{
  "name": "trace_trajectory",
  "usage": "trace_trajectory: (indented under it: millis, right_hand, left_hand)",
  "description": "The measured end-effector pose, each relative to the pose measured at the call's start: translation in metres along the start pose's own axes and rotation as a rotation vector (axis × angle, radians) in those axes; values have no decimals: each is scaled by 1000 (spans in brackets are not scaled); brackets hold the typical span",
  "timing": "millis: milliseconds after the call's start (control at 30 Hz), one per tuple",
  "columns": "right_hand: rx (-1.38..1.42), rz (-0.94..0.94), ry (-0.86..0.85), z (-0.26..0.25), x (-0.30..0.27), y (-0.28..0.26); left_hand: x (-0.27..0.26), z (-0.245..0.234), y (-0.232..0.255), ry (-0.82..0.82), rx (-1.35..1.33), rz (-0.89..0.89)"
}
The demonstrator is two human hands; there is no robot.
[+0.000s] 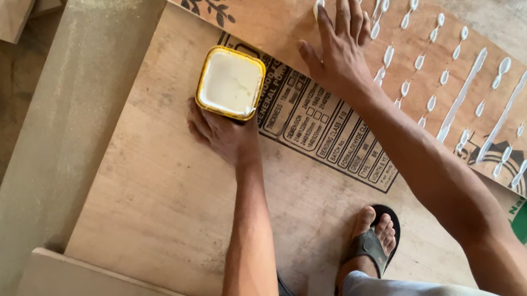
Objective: The person applies white glue onto a wooden board by hand, spreading it in patterns across the surface. They then pick up a small wooden block.
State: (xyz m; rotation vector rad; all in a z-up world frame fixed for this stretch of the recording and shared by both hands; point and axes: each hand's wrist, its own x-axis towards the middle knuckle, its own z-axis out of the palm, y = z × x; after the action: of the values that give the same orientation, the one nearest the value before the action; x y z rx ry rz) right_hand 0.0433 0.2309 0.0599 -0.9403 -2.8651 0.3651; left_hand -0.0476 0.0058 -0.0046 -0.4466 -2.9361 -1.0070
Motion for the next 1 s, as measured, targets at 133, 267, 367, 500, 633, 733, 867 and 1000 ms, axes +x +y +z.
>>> trace_trajectory:
  millis: [133, 267, 367, 500, 633, 733, 867, 1000]
  right_hand:
    - [-44, -33, -47, -1, -28, -28]
    - [-25, -99, -54, -2, -50, -47]
    - [-20, -161, -110, -14, -62, -53]
    - [-39, -290, 23, -44, -62, -63]
    - [194, -303, -368, -84, -55, -79]
    - [-89, -225, -708, -86, -48, -102]
    - [-188, -254, -749, -70, -28, -125]
    - [9, -279, -733, -69, -29, -135]
  left_hand:
    - [0, 3, -2, 53, 21, 46]
    - [-1, 5, -2, 79, -9, 67]
    - [1, -1, 1, 23, -4, 40]
    - [2, -14, 7, -75, -37, -23]
    - [-2, -21, 8, -91, -148, 39]
    - [-8, -16, 6, 6, -201, 171]
    - [-10, -7, 0, 69, -204, 245]
    - [-10, -4, 1, 92, -201, 241]
